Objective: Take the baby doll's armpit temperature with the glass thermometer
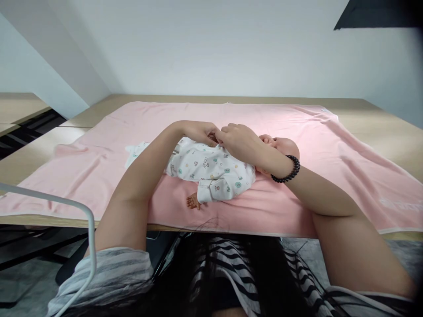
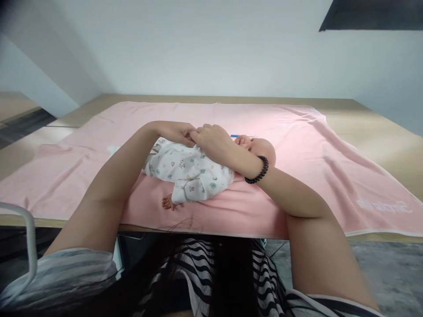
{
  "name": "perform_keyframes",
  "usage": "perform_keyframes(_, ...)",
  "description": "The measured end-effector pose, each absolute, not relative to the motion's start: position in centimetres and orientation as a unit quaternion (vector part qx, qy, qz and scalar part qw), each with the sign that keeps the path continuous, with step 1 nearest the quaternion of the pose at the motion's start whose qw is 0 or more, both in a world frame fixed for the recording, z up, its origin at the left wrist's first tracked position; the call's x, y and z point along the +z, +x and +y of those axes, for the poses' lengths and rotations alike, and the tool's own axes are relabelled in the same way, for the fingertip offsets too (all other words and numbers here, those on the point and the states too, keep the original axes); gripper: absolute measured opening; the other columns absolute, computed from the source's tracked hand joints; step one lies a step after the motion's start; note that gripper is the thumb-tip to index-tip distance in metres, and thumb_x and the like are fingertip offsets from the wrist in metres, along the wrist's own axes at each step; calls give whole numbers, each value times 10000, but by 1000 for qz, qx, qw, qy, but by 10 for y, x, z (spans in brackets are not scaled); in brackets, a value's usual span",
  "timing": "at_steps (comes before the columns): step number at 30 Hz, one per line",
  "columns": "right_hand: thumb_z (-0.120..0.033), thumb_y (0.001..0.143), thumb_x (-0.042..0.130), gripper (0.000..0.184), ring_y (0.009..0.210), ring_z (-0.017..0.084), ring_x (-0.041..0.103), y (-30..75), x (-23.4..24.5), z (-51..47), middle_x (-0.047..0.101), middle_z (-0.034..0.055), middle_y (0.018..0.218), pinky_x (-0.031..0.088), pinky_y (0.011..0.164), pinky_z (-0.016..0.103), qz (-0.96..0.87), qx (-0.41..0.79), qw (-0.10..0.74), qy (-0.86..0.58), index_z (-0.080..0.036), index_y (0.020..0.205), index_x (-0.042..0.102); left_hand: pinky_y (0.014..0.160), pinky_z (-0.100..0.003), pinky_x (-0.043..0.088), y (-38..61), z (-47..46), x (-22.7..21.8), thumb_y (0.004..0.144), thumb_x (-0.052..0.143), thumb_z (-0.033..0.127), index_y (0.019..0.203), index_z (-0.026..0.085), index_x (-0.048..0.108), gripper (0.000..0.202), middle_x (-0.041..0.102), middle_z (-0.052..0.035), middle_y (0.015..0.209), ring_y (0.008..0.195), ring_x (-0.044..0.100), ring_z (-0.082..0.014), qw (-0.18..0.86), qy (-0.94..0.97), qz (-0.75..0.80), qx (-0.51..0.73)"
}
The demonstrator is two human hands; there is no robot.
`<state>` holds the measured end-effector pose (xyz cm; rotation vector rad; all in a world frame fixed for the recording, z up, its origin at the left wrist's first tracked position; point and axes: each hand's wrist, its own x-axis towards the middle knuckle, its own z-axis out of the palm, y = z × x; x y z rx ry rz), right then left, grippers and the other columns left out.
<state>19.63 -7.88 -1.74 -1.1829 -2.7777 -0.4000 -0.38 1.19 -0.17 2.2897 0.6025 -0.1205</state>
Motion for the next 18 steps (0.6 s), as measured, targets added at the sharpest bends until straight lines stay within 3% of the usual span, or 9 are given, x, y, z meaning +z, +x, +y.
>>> perform_keyframes(4, -58, 1040, 392, 320, 921, 265, 612, 194, -19, -80, 741, 158, 1053, 280, 672, 361, -916, -139, 32, -375, -97, 1162, 685, 539, -317, 347, -7, 15, -3, 838, 813, 521, 810, 225, 707, 316, 536, 1, 629, 553, 439, -130, 406, 881, 238, -49)
perform_keyframes(7, -46, 1033, 381, 331, 926, 271, 623, 192, -18, -81, 749, 152, 1025, 276, 665, 363, -914, -147, 21, -377, -110, 1051, 705, 606, -304, 420, -10, 17, -2, 839, 809, 502, 877, 225, 750, 286, 611, -2, 674, 594, 498, -134, 436, 865, 241, -56)
perform_keyframes(12, -60, 1041, 377, 345, 864, 254, 603, 189, -15, -85, 738, 165, 943, 242, 631, 358, -906, -155, -5, -395, -106, 955, 707, 772, -265, 489, -15, 23, -4, 878, 769, 513, 1170, 241, 810, 401, 746, -7, 801, 744, 625, -152, 449, 855, 250, -76)
perform_keyframes(18, -46, 1009, 378, 339, 798, 240, 591, 188, -16, -84, 734, 156, 902, 240, 618, 356, -901, -160, -23, -403, -117, 943, 703, 845, -272, 539, -12, 25, -12, 866, 811, 512, 1198, 221, 813, 441, 810, -56, 983, 857, 702, -177, 468, 849, 236, -68)
